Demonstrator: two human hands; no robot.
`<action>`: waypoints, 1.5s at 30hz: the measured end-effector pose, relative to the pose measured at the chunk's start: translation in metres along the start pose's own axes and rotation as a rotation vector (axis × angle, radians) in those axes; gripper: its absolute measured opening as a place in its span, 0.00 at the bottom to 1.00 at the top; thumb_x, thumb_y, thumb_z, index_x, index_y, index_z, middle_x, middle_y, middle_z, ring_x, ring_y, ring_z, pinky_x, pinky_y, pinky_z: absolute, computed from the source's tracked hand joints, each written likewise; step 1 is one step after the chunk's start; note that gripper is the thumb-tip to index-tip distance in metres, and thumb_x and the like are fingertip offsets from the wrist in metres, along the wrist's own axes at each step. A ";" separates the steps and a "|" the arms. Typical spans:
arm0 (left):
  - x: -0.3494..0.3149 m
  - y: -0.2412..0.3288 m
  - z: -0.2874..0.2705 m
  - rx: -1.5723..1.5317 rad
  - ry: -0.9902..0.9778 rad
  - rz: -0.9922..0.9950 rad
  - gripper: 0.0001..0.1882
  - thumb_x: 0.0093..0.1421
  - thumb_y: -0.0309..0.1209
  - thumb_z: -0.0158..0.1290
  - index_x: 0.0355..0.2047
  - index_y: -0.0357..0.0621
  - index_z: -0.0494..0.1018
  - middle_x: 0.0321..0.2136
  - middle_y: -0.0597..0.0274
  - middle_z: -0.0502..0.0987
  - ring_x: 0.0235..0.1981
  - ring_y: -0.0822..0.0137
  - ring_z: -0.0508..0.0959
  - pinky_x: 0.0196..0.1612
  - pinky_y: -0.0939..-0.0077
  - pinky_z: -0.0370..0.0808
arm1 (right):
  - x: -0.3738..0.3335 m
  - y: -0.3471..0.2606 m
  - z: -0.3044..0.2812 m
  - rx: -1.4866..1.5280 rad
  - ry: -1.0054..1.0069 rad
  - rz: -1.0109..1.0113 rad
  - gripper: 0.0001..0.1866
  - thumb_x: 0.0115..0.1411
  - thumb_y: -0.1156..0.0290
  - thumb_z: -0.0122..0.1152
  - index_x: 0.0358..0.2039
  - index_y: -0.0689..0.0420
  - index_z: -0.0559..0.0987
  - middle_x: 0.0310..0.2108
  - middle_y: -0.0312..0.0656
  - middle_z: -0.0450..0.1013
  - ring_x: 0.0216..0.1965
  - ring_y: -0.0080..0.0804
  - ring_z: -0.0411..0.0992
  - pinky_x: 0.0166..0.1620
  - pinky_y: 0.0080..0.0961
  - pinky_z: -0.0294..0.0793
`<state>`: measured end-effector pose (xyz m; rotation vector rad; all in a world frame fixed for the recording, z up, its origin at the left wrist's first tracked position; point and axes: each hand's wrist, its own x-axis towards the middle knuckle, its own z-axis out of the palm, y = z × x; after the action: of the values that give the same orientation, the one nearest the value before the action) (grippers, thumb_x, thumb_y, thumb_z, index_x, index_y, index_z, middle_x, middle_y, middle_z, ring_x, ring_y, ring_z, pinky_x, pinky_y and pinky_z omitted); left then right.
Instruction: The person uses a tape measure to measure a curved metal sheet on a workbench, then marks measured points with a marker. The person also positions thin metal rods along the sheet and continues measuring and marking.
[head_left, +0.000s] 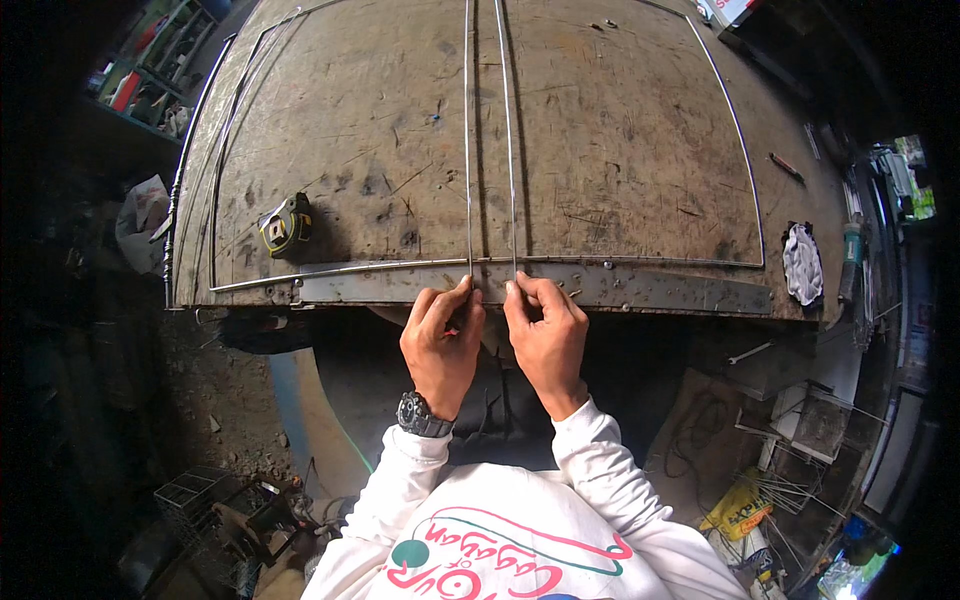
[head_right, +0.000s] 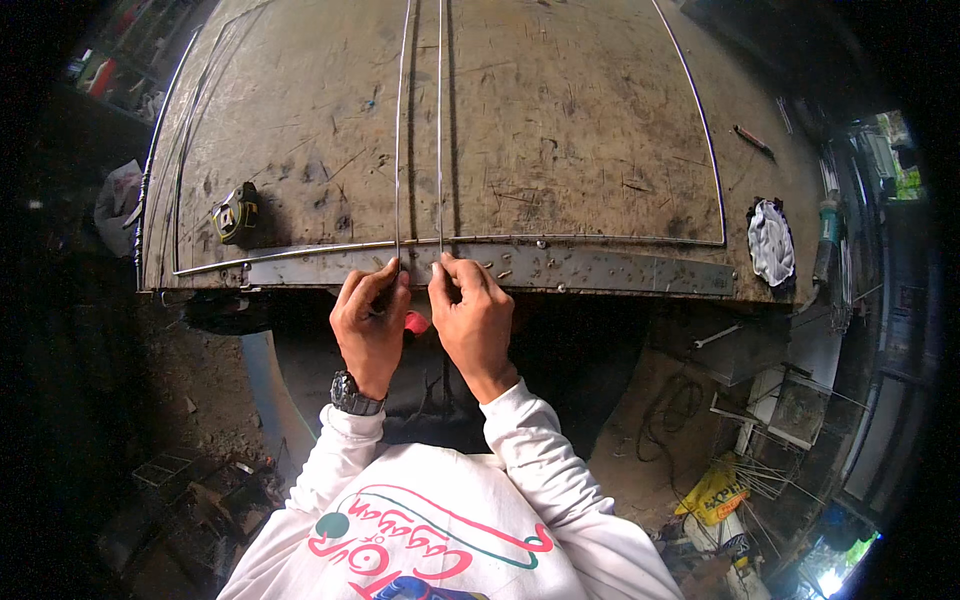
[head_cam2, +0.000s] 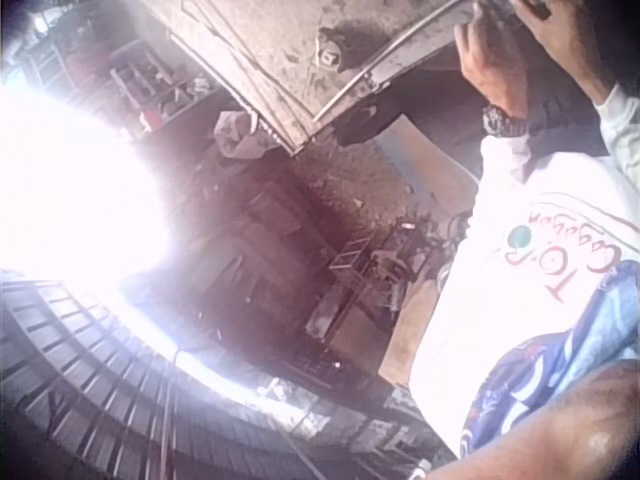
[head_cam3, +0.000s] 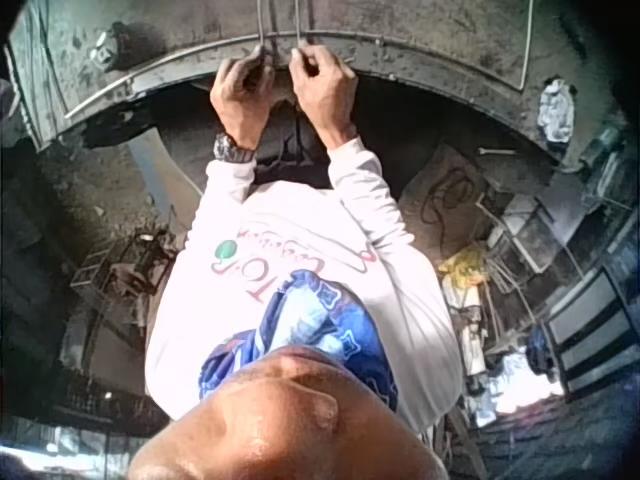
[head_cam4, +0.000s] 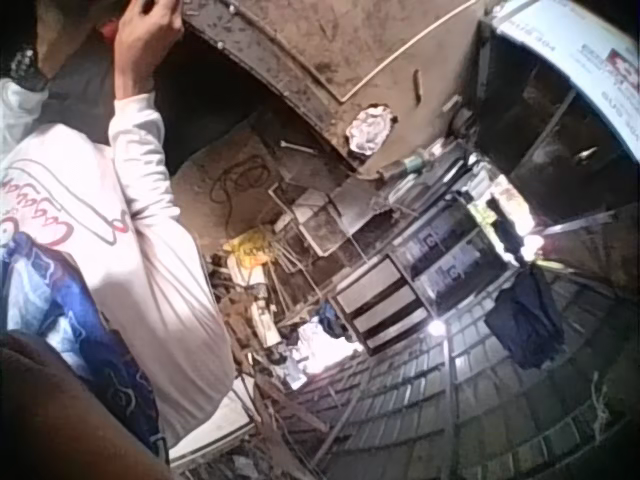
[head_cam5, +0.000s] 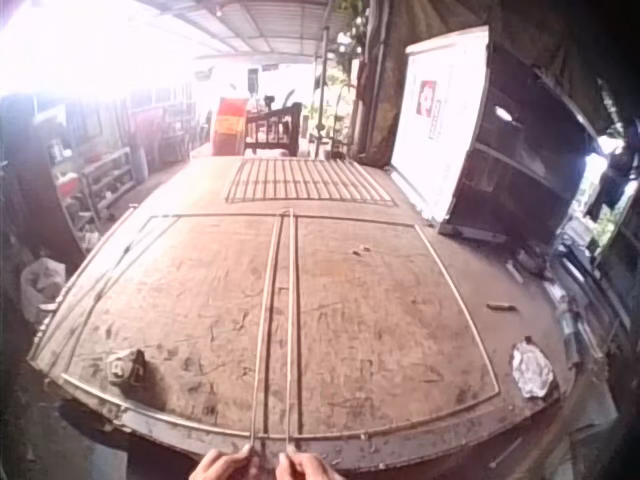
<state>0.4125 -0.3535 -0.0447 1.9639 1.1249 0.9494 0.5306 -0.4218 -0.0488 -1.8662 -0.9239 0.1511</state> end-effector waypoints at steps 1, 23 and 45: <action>0.000 0.000 0.000 0.007 -0.005 -0.015 0.13 0.61 0.19 0.67 0.47 0.35 0.85 0.30 0.57 0.79 0.29 0.69 0.80 0.33 0.75 0.76 | 0.000 0.000 0.000 0.000 0.004 0.005 0.07 0.63 0.74 0.72 0.37 0.63 0.83 0.31 0.48 0.82 0.30 0.45 0.82 0.33 0.37 0.81; -0.012 0.028 0.044 -0.097 -0.022 0.072 0.15 0.58 0.20 0.68 0.47 0.38 0.84 0.28 0.59 0.77 0.25 0.67 0.79 0.28 0.75 0.73 | 0.002 0.027 -0.037 -0.003 0.136 0.051 0.05 0.62 0.75 0.74 0.37 0.61 0.84 0.25 0.39 0.82 0.25 0.21 0.79 0.31 0.25 0.77; -0.012 0.040 0.054 -0.044 -0.120 0.074 0.15 0.60 0.20 0.68 0.48 0.35 0.84 0.27 0.59 0.76 0.25 0.71 0.75 0.29 0.77 0.72 | 0.006 0.032 -0.050 -0.035 0.141 0.101 0.06 0.61 0.76 0.73 0.35 0.59 0.82 0.28 0.43 0.81 0.27 0.37 0.82 0.32 0.31 0.80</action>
<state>0.4699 -0.3902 -0.0424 2.0106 0.9628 0.8742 0.5755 -0.4610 -0.0498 -1.9300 -0.7403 0.0637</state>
